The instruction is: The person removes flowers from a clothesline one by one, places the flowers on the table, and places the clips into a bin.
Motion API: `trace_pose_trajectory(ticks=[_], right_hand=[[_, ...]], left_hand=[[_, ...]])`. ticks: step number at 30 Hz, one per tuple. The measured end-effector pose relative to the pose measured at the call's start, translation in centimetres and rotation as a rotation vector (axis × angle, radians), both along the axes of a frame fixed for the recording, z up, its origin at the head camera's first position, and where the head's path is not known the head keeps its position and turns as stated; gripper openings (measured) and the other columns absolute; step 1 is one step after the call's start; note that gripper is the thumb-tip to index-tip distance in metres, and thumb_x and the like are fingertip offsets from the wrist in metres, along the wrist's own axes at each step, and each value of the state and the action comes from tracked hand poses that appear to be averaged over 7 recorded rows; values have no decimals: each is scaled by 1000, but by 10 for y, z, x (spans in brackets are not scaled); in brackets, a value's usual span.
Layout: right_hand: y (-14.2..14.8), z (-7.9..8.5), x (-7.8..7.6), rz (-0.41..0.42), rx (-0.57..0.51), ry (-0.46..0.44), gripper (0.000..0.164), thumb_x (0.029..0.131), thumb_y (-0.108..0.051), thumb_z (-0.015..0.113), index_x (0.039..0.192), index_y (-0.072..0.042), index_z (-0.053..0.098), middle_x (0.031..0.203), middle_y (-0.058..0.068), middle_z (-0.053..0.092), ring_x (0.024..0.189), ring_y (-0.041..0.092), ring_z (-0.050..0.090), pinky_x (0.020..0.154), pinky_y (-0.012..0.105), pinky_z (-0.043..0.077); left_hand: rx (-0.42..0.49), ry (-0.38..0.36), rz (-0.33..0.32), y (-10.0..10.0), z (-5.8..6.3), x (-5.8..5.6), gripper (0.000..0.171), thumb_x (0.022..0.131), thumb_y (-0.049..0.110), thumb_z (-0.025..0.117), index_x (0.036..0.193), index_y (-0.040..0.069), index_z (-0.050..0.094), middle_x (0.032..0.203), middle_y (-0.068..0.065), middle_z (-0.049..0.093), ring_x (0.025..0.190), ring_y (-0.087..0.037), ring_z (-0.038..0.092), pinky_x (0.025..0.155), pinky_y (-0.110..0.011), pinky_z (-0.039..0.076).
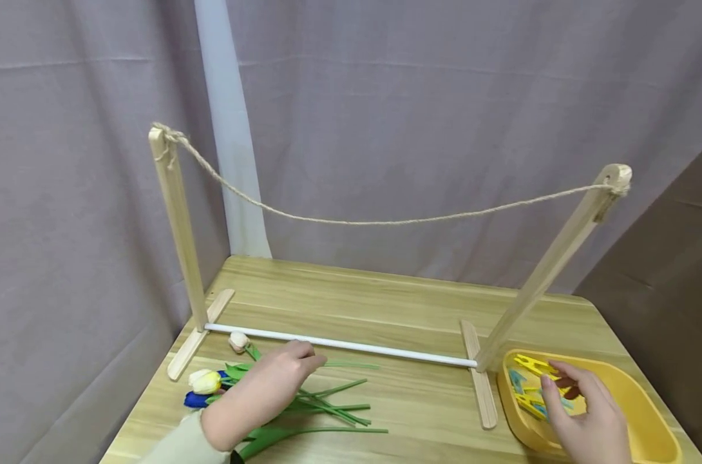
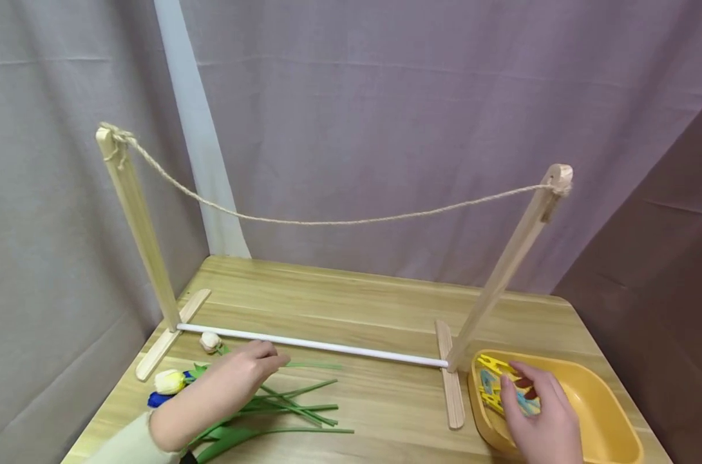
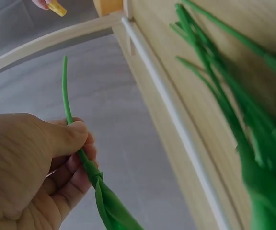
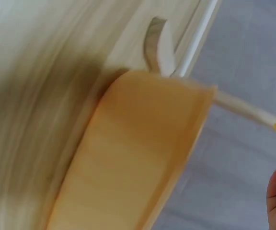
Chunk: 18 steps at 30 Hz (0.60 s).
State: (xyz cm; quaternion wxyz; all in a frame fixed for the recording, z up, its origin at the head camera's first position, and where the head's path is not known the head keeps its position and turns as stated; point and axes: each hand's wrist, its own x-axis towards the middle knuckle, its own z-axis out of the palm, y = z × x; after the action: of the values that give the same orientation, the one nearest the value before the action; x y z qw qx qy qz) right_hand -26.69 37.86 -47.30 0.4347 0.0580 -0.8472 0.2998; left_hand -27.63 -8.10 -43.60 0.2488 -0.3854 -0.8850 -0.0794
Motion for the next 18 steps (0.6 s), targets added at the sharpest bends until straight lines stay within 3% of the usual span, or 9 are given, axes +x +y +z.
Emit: trace_pose_trajectory(ticks=[6, 10, 14, 18], right_hand=[[20, -11, -1, -101, -24, -25, 32, 76, 1, 76, 108, -1, 68, 87, -3, 59, 76, -8, 45, 67, 8, 34], [32, -16, 2, -202, -22, -181, 28, 81, -9, 73, 109, -3, 67, 93, 6, 62, 73, -9, 43, 59, 11, 36], [49, -17, 0, -258, 35, -390, 32, 88, -21, 67, 112, -1, 64, 101, 15, 63, 77, 13, 56, 57, 24, 41], [66, -20, -3, -281, 41, -530, 38, 90, -26, 62, 114, 3, 60, 101, 21, 63, 84, 36, 60, 62, 41, 44]], left_hand=[[-50, -23, 0, 12, -16, -2, 27, 81, -7, 68, 102, 10, 72, 85, 4, 58, 76, -9, 52, 62, -19, 46], [-110, -52, 9, 20, -30, -2, 20, 79, -3, 70, 92, 12, 72, 80, 6, 55, 72, -7, 49, 61, -20, 45], [-191, -56, 61, 27, -47, -1, 16, 76, 0, 73, 82, 14, 71, 75, 6, 54, 68, -8, 50, 60, -22, 45], [-252, -74, 102, 31, -60, 1, 14, 77, 3, 75, 77, 16, 70, 72, 5, 53, 65, -9, 50, 57, -23, 44]])
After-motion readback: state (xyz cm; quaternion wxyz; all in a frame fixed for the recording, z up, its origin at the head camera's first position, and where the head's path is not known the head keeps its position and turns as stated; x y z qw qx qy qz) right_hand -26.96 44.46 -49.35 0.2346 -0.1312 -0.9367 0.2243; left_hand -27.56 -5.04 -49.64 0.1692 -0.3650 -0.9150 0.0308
